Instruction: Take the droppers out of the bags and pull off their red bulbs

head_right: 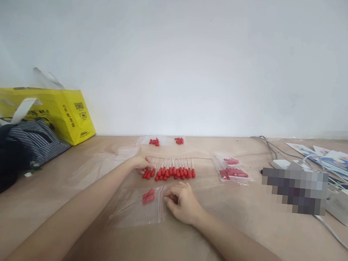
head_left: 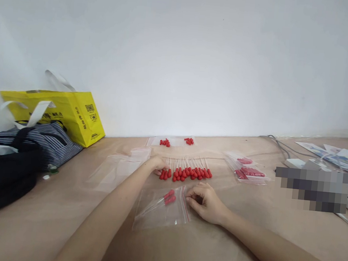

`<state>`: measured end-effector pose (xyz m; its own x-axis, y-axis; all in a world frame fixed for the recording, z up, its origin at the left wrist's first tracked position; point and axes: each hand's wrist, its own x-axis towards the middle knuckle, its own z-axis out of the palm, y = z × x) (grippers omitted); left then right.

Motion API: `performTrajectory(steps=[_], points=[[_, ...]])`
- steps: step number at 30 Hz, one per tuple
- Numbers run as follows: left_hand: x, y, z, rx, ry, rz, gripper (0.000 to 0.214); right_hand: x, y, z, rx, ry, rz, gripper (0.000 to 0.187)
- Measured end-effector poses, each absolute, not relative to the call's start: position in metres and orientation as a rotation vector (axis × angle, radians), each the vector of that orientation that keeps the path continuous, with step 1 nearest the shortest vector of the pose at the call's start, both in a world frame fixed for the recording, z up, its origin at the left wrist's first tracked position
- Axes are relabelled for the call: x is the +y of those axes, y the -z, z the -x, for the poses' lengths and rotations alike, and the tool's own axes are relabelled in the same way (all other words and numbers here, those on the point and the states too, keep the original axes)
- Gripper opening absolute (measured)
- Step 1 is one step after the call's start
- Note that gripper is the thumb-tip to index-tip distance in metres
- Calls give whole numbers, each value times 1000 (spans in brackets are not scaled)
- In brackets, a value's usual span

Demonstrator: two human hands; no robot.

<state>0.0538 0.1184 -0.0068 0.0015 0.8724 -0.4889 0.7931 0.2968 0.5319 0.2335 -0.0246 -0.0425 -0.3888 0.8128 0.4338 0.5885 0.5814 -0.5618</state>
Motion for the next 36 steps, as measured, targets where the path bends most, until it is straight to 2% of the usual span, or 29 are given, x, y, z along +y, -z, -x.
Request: performTrajectory(steps=[8,12,14,18,21,25,32,36], points=[[108,11,-52,1782,-255,-1660,22,-27,39,-229,-2099,-462,1087,10],[90,10,-40,1748,-479,-1879,8,-28,39,-228,-2077,-510,1063,11],[69,11,-33,1678,-620,-2015,7,-28,40,-228,-2054,-561,1053,13],[16,18,-16,1398,-787,-2271,20,-26,41,-226,-2048,-659,1012,17],[-16,24,-5,1174,-645,-2349,32,-26,40,-223,-2083,-672,959,19],[-33,26,1,1153,-455,-2347,52,-26,37,-218,-2176,-609,935,19],[-31,25,0,1158,-415,-2320,57,-25,39,-215,-2286,-473,948,31],[-30,27,2,1139,-422,-2321,61,-22,40,-213,-2339,-401,992,30]])
